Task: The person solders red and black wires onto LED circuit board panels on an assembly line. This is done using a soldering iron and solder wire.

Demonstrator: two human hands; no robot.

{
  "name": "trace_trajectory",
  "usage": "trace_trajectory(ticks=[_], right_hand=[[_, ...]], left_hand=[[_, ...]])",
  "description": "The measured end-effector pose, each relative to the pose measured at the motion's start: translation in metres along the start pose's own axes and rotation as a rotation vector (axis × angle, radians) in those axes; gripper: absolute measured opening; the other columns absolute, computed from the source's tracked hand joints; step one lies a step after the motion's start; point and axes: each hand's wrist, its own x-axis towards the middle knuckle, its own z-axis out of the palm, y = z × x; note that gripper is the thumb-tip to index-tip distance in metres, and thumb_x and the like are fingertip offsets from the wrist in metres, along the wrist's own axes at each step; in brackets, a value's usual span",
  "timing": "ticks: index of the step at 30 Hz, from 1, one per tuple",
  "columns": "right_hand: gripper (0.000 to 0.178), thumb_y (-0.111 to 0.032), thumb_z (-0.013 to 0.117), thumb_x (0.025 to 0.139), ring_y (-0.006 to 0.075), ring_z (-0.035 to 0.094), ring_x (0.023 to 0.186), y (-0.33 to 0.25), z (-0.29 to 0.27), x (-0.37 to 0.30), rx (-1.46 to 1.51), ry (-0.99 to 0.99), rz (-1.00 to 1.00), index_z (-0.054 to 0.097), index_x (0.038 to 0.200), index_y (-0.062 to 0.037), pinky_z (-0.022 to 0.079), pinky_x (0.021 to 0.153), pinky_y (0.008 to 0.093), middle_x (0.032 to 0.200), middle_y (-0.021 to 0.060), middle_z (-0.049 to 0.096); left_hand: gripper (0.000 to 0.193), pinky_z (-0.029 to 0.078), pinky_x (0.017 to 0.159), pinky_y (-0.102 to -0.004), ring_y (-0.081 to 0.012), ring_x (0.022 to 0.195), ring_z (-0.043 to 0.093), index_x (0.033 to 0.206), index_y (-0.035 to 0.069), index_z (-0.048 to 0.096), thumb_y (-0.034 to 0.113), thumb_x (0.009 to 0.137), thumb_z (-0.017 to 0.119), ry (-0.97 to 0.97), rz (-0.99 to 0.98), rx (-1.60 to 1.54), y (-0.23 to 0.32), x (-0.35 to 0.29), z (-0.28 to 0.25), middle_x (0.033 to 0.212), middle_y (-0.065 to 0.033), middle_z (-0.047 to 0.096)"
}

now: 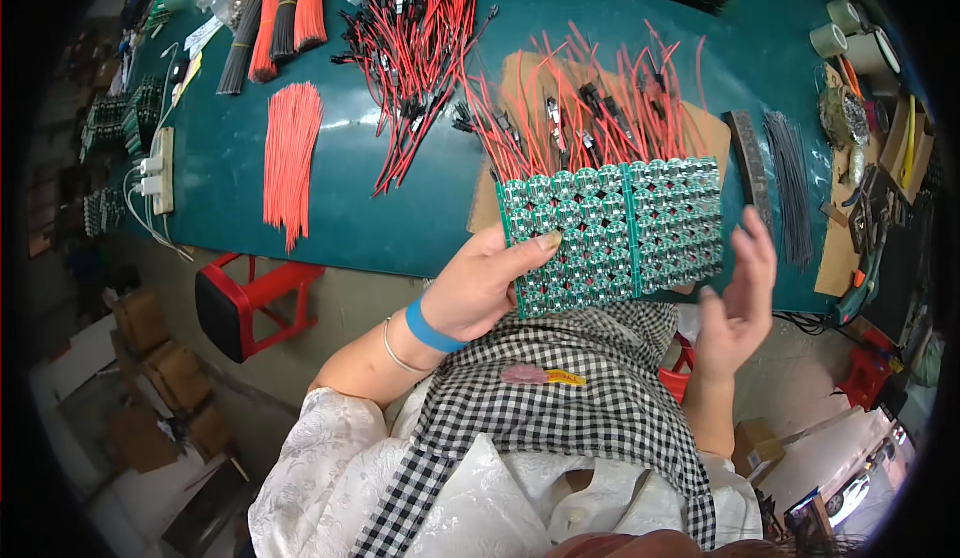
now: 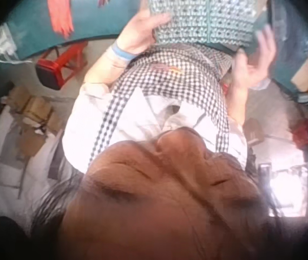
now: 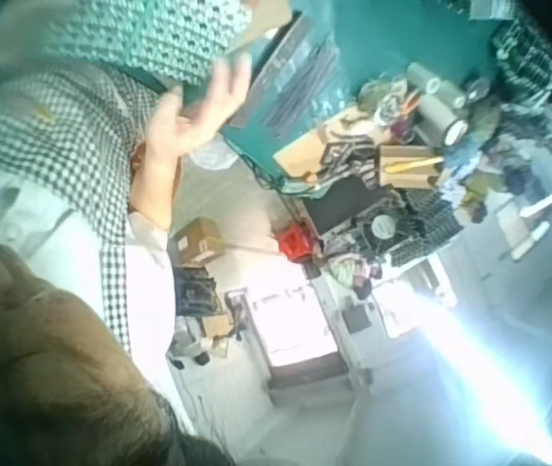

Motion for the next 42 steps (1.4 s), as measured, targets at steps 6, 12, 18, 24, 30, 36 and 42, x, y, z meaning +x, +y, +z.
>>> trace_trajectory(ticks=[6,12,18,24,30,36,42], right_hand=[[0.071,0.007,0.046,0.082,0.0318,0.041,0.143,-0.013,0.000,0.008,0.990,0.196,0.602,0.030,0.151,0.0122,0.036,0.117,0.0427,0.155,0.0267,0.036],[0.063,0.003,0.047,0.089,0.0275,0.057,0.130,-0.009,0.001,0.003,0.860,0.147,0.629,0.033,0.149,0.0141,0.046,0.110,0.0395,0.147,0.0244,0.049],[0.061,0.007,0.047,0.090,0.0270,0.054,0.133,-0.010,-0.001,0.002,0.874,0.121,0.596,0.034,0.148,0.0141,0.040,0.114,0.0401,0.147,0.0245,0.049],[0.060,0.005,0.048,0.089,0.0271,0.055,0.131,-0.010,0.001,0.000,0.836,0.127,0.576,0.035,0.148,0.0142,0.042,0.112,0.0395,0.147,0.0245,0.050],[0.060,0.004,0.048,0.089,0.0277,0.057,0.129,-0.011,0.004,0.002,0.812,0.135,0.583,0.036,0.147,0.0148,0.045,0.111,0.0397,0.145,0.0251,0.051],[0.059,0.004,0.047,0.090,0.0276,0.056,0.130,-0.008,0.006,0.002,0.802,0.129,0.611,0.036,0.147,0.0144,0.043,0.112,0.0398,0.145,0.0250,0.052],[0.059,0.002,0.046,0.089,0.0285,0.058,0.127,-0.007,0.011,0.003,0.774,0.134,0.620,0.037,0.146,0.0147,0.046,0.110,0.0399,0.143,0.0257,0.052]], left_hand=[[0.039,0.048,0.106,-0.0393,-0.0208,0.123,0.060,0.141,-0.001,0.050,0.012,0.104,0.052,-0.071,-0.014,-0.039,0.003,-0.002,0.001,0.136,-0.0106,0.061],[0.040,0.047,0.107,-0.0392,-0.0211,0.125,0.058,0.142,-0.001,0.049,0.013,0.104,0.053,-0.071,-0.043,-0.032,0.002,-0.003,0.000,0.138,-0.0108,0.059],[0.043,0.049,0.105,-0.0432,-0.0242,0.124,0.060,0.142,-0.001,0.048,0.010,0.101,0.057,-0.042,-0.049,-0.048,0.004,-0.004,0.000,0.136,-0.0117,0.060],[0.043,0.049,0.105,-0.0411,-0.0222,0.124,0.059,0.141,-0.001,0.049,0.012,0.102,0.057,-0.069,-0.026,-0.035,0.004,-0.005,-0.003,0.136,-0.0112,0.060],[0.045,0.050,0.103,-0.0416,-0.0223,0.122,0.060,0.142,0.000,0.047,0.010,0.100,0.058,-0.040,-0.023,-0.030,0.007,-0.006,0.001,0.136,-0.0111,0.060],[0.039,0.046,0.107,-0.0365,-0.0187,0.124,0.058,0.141,-0.002,0.051,0.013,0.105,0.052,-0.080,0.010,0.001,0.005,-0.008,0.000,0.137,-0.0101,0.060],[0.038,0.047,0.105,-0.0376,-0.0193,0.123,0.059,0.139,-0.002,0.053,0.012,0.104,0.053,-0.066,0.022,-0.017,0.004,-0.010,-0.001,0.136,-0.0098,0.061]])
